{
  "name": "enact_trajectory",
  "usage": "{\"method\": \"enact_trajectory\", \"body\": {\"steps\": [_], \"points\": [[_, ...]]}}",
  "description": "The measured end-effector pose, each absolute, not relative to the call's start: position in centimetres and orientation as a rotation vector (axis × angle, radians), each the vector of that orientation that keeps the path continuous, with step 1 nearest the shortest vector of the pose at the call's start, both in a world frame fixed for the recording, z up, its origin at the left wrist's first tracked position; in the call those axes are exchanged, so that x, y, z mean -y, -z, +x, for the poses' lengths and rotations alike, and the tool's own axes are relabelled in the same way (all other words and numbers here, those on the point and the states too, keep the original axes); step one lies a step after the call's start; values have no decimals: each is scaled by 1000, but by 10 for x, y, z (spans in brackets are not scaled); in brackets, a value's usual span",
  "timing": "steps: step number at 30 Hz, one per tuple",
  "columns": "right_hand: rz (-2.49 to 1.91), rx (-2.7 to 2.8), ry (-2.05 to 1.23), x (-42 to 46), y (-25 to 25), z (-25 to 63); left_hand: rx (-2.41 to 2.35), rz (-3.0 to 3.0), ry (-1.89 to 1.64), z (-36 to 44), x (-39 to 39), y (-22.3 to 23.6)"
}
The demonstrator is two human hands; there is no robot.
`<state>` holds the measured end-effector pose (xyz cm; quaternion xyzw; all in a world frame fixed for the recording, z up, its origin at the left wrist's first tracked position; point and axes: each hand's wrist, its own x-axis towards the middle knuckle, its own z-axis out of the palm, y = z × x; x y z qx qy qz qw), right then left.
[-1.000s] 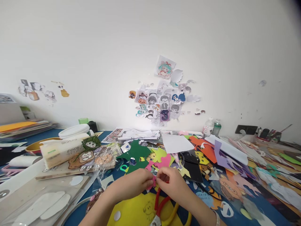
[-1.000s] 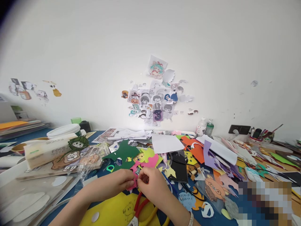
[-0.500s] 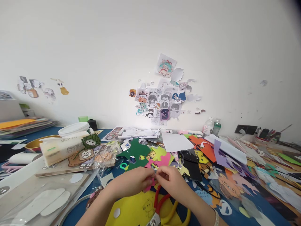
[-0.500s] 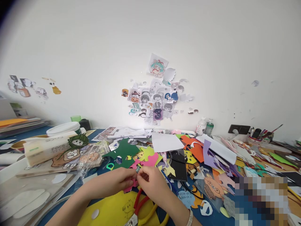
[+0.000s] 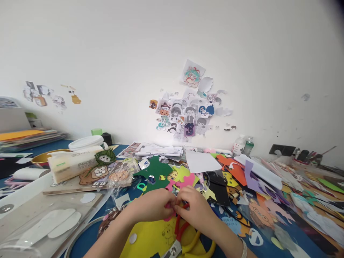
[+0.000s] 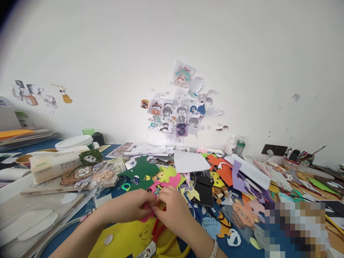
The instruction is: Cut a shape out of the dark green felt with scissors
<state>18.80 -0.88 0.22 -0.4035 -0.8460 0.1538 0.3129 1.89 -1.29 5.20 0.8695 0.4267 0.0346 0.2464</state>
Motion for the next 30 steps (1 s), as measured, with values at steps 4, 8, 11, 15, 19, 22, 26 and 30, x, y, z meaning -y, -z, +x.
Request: {"method": "enact_trajectory", "body": {"steps": [4,8,11,15,19,22,26,30], "points": [[-1064,2236,-429,8,-1,189,-1121,2213,-191,18,11,-50],[-1067,2216,-457,8,-2,189,-1042,2129,-224,14,5,-47],[-1095,2134,-510,6,-2,190,-1038,2074,-247,11,3,-50],[-1077,1897,-738,2,-6,191,-995,1977,-352,11,4,-58],[-1066,1694,-951,2,-12,191,-952,1833,-562,18,5,-58],[-1066,1622,-971,2,-14,191,-1033,1749,-711,26,4,-54],[-1088,1566,-923,-1,-10,192,-971,1621,-757,33,3,-48],[-1098,1527,-891,-6,-7,194,-923,1480,-896,41,4,-41]]}}
